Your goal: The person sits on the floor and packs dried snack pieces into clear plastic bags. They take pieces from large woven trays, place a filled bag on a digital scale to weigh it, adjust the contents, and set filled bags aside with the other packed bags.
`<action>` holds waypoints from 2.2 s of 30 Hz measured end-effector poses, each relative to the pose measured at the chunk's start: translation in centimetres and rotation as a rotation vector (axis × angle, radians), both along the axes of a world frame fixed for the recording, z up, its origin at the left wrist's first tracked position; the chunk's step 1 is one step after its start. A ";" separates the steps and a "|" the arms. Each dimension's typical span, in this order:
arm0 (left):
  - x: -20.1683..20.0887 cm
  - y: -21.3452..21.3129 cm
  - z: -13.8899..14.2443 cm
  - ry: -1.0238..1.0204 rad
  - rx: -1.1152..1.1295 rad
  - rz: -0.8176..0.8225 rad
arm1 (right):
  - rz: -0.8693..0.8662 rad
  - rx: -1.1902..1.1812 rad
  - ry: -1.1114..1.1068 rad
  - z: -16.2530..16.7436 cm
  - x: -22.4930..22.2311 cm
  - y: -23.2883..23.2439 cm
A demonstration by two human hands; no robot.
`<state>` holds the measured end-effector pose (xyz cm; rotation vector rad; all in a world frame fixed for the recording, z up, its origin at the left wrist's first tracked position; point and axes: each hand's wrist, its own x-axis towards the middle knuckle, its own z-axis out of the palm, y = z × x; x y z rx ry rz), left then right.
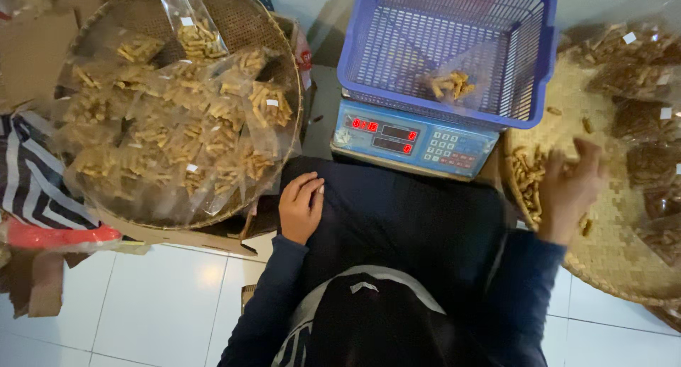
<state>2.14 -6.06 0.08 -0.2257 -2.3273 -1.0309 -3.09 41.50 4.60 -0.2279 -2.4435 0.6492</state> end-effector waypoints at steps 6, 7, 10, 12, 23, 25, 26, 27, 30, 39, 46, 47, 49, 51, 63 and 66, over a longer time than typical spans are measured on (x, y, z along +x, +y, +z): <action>-0.5 0.4 0.3 0.014 0.000 -0.016 | -0.233 0.159 -0.529 -8.7 8.1 10.5; -0.6 0.6 0.3 0.018 -0.002 -0.013 | -0.202 0.115 -0.606 -9.5 8.6 10.9; -0.6 1.2 0.3 0.009 -0.010 -0.020 | -0.166 0.042 -0.583 -10.2 9.4 11.0; -0.7 1.6 0.4 0.005 -0.012 -0.023 | -0.162 -0.024 -0.545 -10.2 9.2 10.9; -0.3 1.3 -0.2 0.002 0.006 -0.010 | -0.252 -0.168 -0.381 -8.6 10.6 11.2; -0.2 1.1 -0.3 0.006 0.016 -0.019 | -0.264 -0.440 -0.303 -9.0 10.6 11.6; -0.2 1.1 -0.3 0.008 0.021 -0.025 | -0.270 -0.575 -0.263 -9.2 10.6 11.9; -0.1 1.1 -0.3 0.010 0.022 -0.027 | -0.286 -0.532 -0.252 -9.2 10.5 12.1; 0.0 1.1 -0.2 0.017 0.024 -0.028 | -0.263 -0.370 -0.200 -8.9 10.1 12.5; 0.1 1.3 0.0 -0.010 0.042 -0.028 | 0.236 -0.637 0.011 5.8 5.4 0.5; -0.1 1.5 0.0 -0.009 0.033 -0.033 | 0.730 -0.670 -0.013 15.1 -3.9 -11.9; -0.2 1.4 0.0 -0.011 0.030 -0.026 | 0.720 -0.651 -0.025 15.8 -5.5 -12.9; -0.1 1.1 0.2 -0.021 0.034 -0.021 | 0.674 -0.572 -0.002 16.4 -6.6 -14.5; -0.1 0.9 0.2 -0.035 0.029 -0.017 | 0.599 -0.454 0.065 16.5 -7.0 -14.7; -0.8 0.9 -0.2 -0.037 0.062 -0.030 | 0.073 -0.630 0.112 -2.6 3.6 0.7; -1.1 1.0 -0.2 -0.030 0.037 -0.033 | -0.112 -0.521 0.085 -6.7 8.5 5.1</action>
